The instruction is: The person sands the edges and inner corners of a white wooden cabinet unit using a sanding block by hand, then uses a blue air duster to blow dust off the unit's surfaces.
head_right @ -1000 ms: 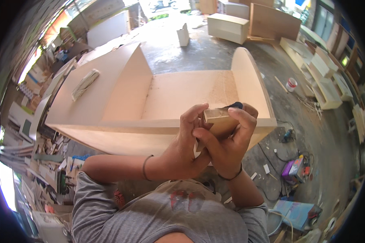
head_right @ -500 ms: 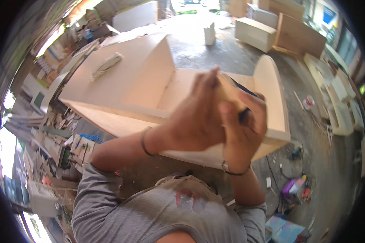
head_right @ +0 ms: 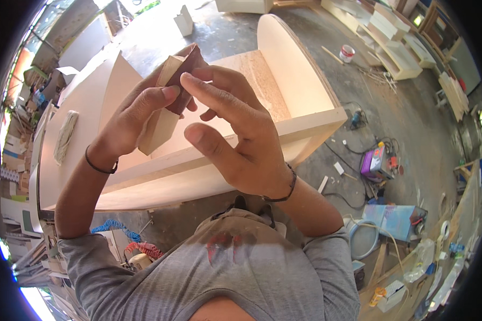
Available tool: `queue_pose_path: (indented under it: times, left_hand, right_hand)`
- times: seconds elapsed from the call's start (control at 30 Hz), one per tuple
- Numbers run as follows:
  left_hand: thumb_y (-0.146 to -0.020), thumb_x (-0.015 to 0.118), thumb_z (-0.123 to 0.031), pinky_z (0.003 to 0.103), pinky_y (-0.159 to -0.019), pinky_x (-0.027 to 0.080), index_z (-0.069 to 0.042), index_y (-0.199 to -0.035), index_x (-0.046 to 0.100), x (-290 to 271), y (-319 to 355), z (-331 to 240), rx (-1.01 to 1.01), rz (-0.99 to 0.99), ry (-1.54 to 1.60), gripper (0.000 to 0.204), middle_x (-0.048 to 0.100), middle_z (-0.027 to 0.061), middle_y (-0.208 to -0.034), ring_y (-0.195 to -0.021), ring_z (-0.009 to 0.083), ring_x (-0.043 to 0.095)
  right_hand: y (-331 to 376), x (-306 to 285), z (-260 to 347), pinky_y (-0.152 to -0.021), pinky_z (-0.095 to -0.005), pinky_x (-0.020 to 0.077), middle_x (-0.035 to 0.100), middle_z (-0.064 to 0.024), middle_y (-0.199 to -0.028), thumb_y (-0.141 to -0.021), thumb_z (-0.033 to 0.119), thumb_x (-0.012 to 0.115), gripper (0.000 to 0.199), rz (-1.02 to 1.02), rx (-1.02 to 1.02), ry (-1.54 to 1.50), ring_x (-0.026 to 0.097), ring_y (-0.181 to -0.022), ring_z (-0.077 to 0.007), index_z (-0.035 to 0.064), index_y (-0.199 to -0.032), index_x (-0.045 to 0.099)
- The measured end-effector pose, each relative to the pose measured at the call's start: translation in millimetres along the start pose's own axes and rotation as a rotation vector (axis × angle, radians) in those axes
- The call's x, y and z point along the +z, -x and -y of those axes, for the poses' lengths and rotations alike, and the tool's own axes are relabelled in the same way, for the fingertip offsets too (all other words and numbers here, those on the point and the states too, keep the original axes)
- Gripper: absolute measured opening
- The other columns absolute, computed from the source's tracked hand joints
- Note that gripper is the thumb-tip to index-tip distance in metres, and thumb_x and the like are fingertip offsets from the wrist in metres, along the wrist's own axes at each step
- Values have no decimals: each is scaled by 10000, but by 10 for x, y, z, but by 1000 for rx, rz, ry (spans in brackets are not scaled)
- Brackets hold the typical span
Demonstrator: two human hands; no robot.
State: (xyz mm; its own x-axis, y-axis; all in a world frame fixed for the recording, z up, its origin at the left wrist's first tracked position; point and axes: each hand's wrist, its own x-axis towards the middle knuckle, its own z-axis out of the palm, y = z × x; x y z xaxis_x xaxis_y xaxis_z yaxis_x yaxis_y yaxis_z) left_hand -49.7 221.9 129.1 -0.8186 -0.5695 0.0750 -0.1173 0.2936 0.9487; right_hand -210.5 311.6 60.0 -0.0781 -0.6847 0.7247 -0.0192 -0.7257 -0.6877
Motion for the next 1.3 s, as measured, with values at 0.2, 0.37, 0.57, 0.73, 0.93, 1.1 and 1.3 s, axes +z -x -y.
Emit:
queue_pose_path:
  times: [0.2, 0.37, 0.57, 0.73, 0.93, 1.1, 1.3]
  left_hand:
    - [-971, 408, -459, 355, -860, 426, 26, -1404, 310, -256, -121, 215, 65, 233, -598, 658, 577, 148, -988, -926, 231, 560]
    - [-969, 450, -364, 379, -855, 441, 41, -1364, 339, -293, 160, 671, -74, 331, -599, 577, 591, 196, -970, -937, 313, 592]
    - [-901, 549, -450, 416, -904, 434, 157, -1296, 328, -182, 70, 646, -194, 518, -445, 757, 517, 320, -1090, -1012, 432, 543]
    - [-876, 582, -416, 423, -839, 437, 157, -1270, 339, -67, -19, 561, -106, 506, -470, 737, 512, 297, -1011, -893, 391, 537]
    - [-883, 559, -443, 440, -808, 443, 138, -1223, 378, 27, -173, 622, -32, 528, -484, 697, 513, 290, -1003, -875, 397, 553]
    - [-923, 526, -382, 413, -775, 462, 136, -1223, 359, 665, -934, 701, -16, 610, -217, 621, 518, 288, -974, -827, 403, 559]
    - [-902, 541, -409, 452, -830, 450, 142, -1256, 346, 109, -417, 780, -22, 618, -242, 684, 499, 316, -1055, -904, 420, 552]
  right_hand:
    - [480, -464, 78, -857, -324, 462, 557, -181, -1202, -891, 191, 611, 393, -138, -58, 494, 555, -1066, -231, -6, -1226, 556]
    - [1137, -1281, 28, -931, -377, 427, 542, -186, -1238, -928, 332, 561, 489, -715, 133, 899, 524, -1127, -268, -37, -1245, 509]
    - [1048, -1309, -650, -1007, -428, 369, 346, -203, -1405, -919, 506, 485, 744, -751, 75, 900, 397, -1265, -325, -24, -1396, 275]
    - [951, -1212, -907, -1033, -455, 358, 273, -221, -1437, -905, 638, 354, 825, -821, -20, 693, 390, -1274, -343, 3, -1412, 214]
    - [1071, -1158, -926, -937, -419, 451, 369, -195, -1339, -894, 667, 307, 829, -826, 115, 683, 502, -1154, -294, -45, -1319, 303]
    - [1035, -1147, -993, -805, -388, 513, 441, -170, -1197, -912, 626, 179, 786, -903, 81, 805, 546, -1010, -254, -66, -1230, 375]
    - [1184, -1235, -1025, -844, -401, 490, 449, -182, -1172, -906, 646, 245, 756, -913, 15, 781, 532, -1026, -247, -43, -1180, 390]
